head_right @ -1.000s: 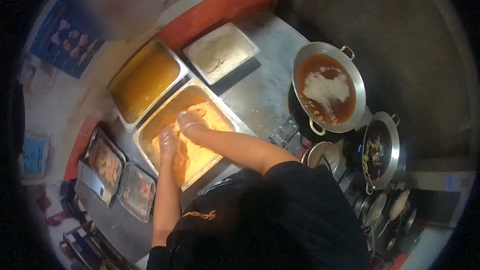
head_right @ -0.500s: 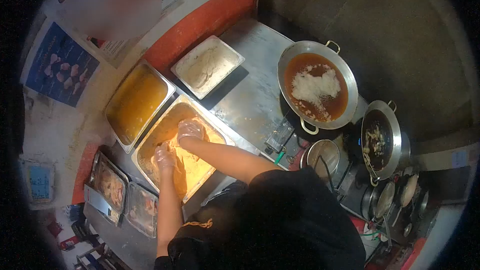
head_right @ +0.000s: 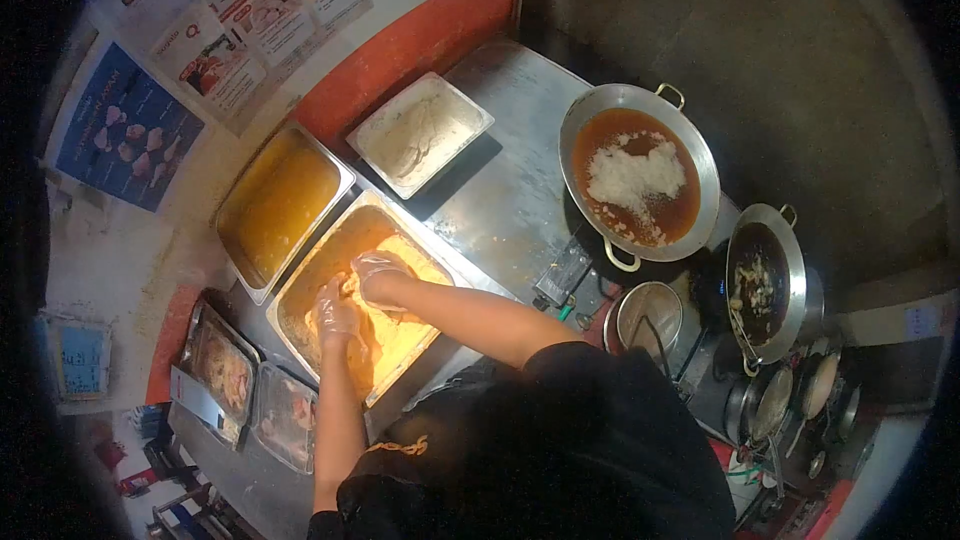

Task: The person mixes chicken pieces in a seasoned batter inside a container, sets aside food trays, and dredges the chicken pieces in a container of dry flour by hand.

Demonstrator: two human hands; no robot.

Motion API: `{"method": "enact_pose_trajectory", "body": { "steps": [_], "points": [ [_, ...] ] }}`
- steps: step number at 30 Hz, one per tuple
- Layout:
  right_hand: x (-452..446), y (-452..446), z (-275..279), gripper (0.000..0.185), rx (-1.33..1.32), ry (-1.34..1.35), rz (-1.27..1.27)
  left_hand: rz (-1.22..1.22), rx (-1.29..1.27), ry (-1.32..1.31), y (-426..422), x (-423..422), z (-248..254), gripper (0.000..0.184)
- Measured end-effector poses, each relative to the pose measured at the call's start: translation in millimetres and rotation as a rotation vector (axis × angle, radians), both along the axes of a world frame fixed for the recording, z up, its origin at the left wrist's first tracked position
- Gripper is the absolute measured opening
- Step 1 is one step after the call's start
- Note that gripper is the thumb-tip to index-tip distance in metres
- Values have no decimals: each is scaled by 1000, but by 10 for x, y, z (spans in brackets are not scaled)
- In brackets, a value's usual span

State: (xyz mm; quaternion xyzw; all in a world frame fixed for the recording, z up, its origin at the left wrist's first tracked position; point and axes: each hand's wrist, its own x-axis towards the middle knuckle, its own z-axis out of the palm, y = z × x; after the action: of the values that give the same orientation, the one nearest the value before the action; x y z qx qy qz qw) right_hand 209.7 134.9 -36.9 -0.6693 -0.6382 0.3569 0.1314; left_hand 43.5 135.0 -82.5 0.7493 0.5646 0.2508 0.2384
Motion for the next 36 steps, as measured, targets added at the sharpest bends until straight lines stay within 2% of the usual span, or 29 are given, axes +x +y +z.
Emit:
{"method": "enact_pose_trajectory", "body": {
  "steps": [1, 2, 3, 4, 5, 7, 10, 12, 14, 16, 17, 19, 20, 21, 22, 24, 25, 26, 28, 29, 31, 32, 33, 35, 36],
  "points": [
    [0, -33, 40, 29, 74, -126, 113, 45, -65, 32, -27, 51, -79, 37],
    [-52, -26, 18, 29, 75, -122, 113, 91, -128, 64, -31, 78, -144, 39],
    [-132, 4, -98, 29, 61, -127, 159, 39, -56, 211, -12, 48, -233, 41],
    [-180, 22, -95, 30, 48, -132, 209, 45, -53, 213, 29, 19, -290, 41],
    [-193, 26, -98, 30, 51, -130, 214, 48, -66, 141, 70, -26, -342, 35],
    [-176, 31, 13, 31, -137, -95, 122, 62, -76, 69, 107, -76, -332, 30],
    [-245, 125, -325, 30, 18, -91, 95, 160, -259, -130, 80, -104, -129, 30],
    [-222, 187, -496, 25, 236, -161, 190, 39, -71, -55, -36, 43, 398, 29],
    [-150, 75, 40, 23, 18, 253, -98, 66, 107, -222, -27, 71, 361, 26],
    [64, -42, 348, 26, 350, -7, 309, -7, 162, -158, 10, -35, 336, 35],
    [94, 33, -362, 29, 502, 330, 141, 36, 163, -143, -17, -68, 308, 35],
    [211, -42, -35, 35, 363, 47, 175, 29, 361, 228, -78, -29, 261, 43],
    [207, -62, 378, 37, 124, -17, 115, 52, 356, 241, -181, 43, 427, 43],
    [210, -66, 674, 41, -114, -88, 51, 124, -31, 397, -326, 155, 749, 45],
    [231, -109, 555, 41, -115, -83, 65, 189, -424, 536, -447, 225, 918, 49],
    [238, -299, 155, 42, -156, -178, 101, 158, -420, 554, -651, 241, 642, 47],
    [187, -374, 53, 41, 6, -325, 295, 116, -413, 569, -697, 237, 475, 45],
    [148, -353, -130, 41, 3, -325, 299, 118, -417, 568, -665, 223, 330, 45],
    [51, -319, -616, 56, -227, -110, 139, -25, -515, 553, -578, 194, 138, 52],
    [-38, -309, -691, 53, -218, -92, 46, -21, -514, 553, -550, 175, 149, 52],
    [-228, -270, -575, 46, -206, -90, -168, 15, -532, 352, -421, 153, 267, 45],
    [-237, -266, -514, 44, -207, -99, -227, 20, -526, 352, -403, 150, 322, 45],
    [-257, -260, -357, 41, -207, -107, -286, 50, -523, 343, -409, 173, 512, 37],
    [-211, -259, 133, 33, -167, -49, -299, 79, -521, 334, -377, 165, 621, 30],
    [-178, -240, 94, 33, -169, -49, -296, 103, -380, 319, -367, 138, 613, 34]
  ]
}}
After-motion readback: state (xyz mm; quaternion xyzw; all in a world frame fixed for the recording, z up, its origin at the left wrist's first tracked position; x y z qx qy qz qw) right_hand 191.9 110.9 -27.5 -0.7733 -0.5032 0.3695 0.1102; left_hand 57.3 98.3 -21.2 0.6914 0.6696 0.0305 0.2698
